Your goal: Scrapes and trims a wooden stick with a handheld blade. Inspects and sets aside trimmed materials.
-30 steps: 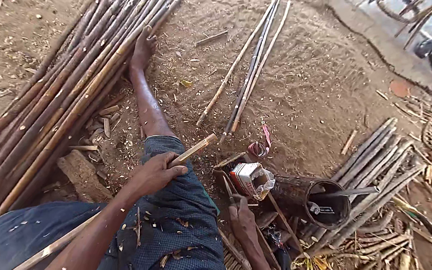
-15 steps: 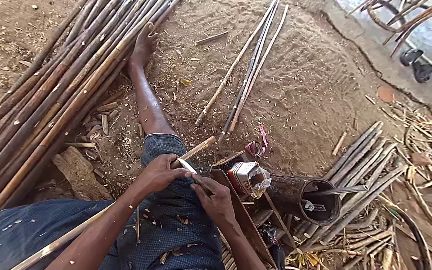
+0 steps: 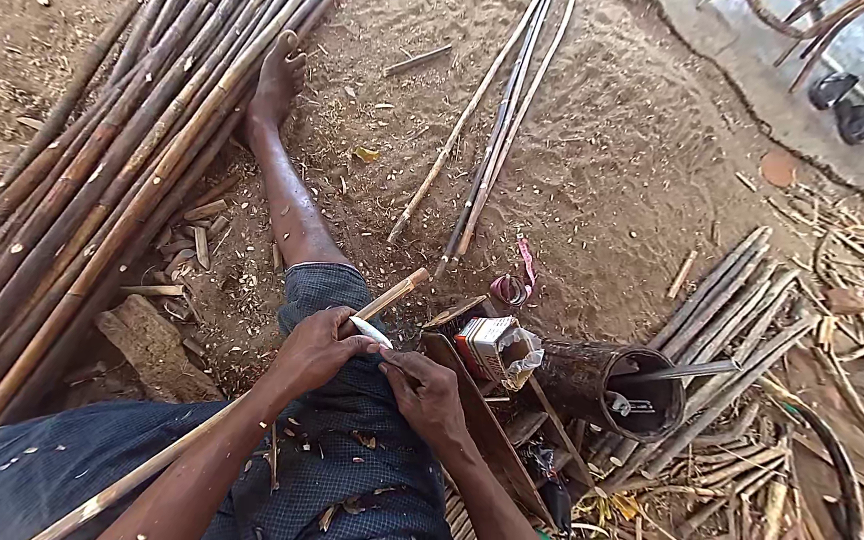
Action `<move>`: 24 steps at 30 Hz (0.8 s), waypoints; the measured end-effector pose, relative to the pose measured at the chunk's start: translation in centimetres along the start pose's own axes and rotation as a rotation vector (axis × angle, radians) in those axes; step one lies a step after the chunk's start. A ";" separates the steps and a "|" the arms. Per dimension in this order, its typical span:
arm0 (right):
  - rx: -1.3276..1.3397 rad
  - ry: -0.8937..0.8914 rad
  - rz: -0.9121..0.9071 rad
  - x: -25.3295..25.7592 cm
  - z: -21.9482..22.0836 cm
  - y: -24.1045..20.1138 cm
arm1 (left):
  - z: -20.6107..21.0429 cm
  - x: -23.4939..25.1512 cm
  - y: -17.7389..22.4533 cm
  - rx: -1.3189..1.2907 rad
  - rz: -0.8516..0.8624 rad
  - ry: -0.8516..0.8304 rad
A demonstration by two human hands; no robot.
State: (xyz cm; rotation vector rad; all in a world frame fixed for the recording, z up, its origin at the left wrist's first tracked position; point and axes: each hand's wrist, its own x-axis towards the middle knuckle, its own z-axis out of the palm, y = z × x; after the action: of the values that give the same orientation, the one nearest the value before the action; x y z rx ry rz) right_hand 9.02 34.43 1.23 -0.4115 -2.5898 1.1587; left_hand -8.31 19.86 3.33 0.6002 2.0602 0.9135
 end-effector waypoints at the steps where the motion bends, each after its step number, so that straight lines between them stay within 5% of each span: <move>1: -0.020 0.032 0.026 0.0 0.3 -0.1 | 0.3 -0.1 0.2 0.074 -0.019 0.048; 13: -0.181 0.179 0.109 0.6 1.3 0.4 | 1.9 0.1 2.3 0.454 -0.185 0.254; 24: -0.085 0.199 0.333 3.8 0.6 -1.4 | 2.0 1.0 3.8 0.429 -0.260 0.359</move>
State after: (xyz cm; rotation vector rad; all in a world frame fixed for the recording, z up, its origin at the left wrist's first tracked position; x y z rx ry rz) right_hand 5.08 34.49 2.38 -0.9564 -2.4622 1.0434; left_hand -6.88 23.74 4.94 0.3886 2.6152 0.4499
